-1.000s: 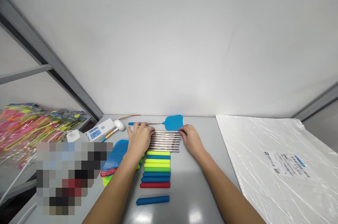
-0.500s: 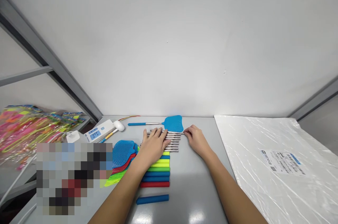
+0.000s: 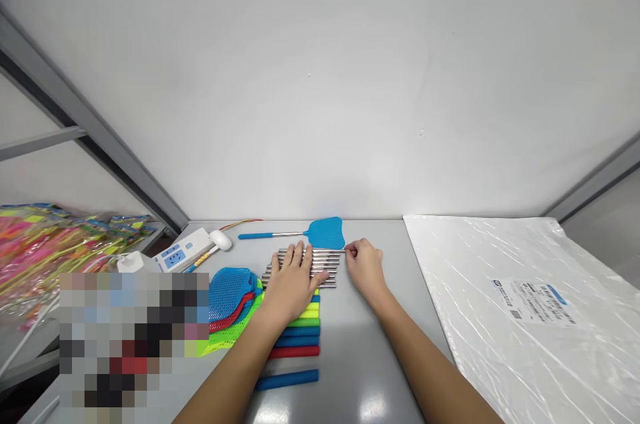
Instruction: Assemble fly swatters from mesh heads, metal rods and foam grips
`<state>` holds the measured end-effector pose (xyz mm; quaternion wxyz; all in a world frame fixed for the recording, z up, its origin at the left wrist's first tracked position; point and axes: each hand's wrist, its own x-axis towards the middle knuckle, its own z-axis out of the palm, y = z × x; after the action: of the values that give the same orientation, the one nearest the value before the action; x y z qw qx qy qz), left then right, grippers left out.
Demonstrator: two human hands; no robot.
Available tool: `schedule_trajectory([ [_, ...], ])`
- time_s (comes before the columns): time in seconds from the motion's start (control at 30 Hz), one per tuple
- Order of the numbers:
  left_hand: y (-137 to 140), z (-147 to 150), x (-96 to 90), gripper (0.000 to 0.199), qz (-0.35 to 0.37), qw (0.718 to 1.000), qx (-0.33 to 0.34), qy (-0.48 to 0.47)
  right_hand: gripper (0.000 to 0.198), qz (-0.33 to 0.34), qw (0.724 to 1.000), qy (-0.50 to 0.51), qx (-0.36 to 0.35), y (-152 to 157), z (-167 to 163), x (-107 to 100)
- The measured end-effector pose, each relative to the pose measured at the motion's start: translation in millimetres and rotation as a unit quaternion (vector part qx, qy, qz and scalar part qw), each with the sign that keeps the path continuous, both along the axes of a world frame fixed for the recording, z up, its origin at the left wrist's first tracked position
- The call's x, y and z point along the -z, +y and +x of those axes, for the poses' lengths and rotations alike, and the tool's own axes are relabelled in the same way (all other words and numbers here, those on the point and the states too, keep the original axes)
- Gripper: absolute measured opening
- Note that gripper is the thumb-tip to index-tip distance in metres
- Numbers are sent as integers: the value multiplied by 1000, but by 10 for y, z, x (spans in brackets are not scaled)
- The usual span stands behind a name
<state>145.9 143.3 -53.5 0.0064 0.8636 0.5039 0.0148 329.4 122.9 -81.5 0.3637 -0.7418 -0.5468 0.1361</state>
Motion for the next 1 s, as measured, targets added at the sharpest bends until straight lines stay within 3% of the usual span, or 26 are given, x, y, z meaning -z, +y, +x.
schedule_trajectory([
  [0.27, -42, 90, 25, 83, -29, 999, -29, -6, 27, -22, 999, 22, 13, -20, -170, -19],
  [0.73, -60, 115, 27, 76, -30, 998, -10, -47, 31, -37, 999, 31, 5, -42, -306, -32],
  [1.0, 9, 41, 17, 75, -30, 998, 11, -45, 27, -36, 999, -1, -27, -43, -226, -68],
])
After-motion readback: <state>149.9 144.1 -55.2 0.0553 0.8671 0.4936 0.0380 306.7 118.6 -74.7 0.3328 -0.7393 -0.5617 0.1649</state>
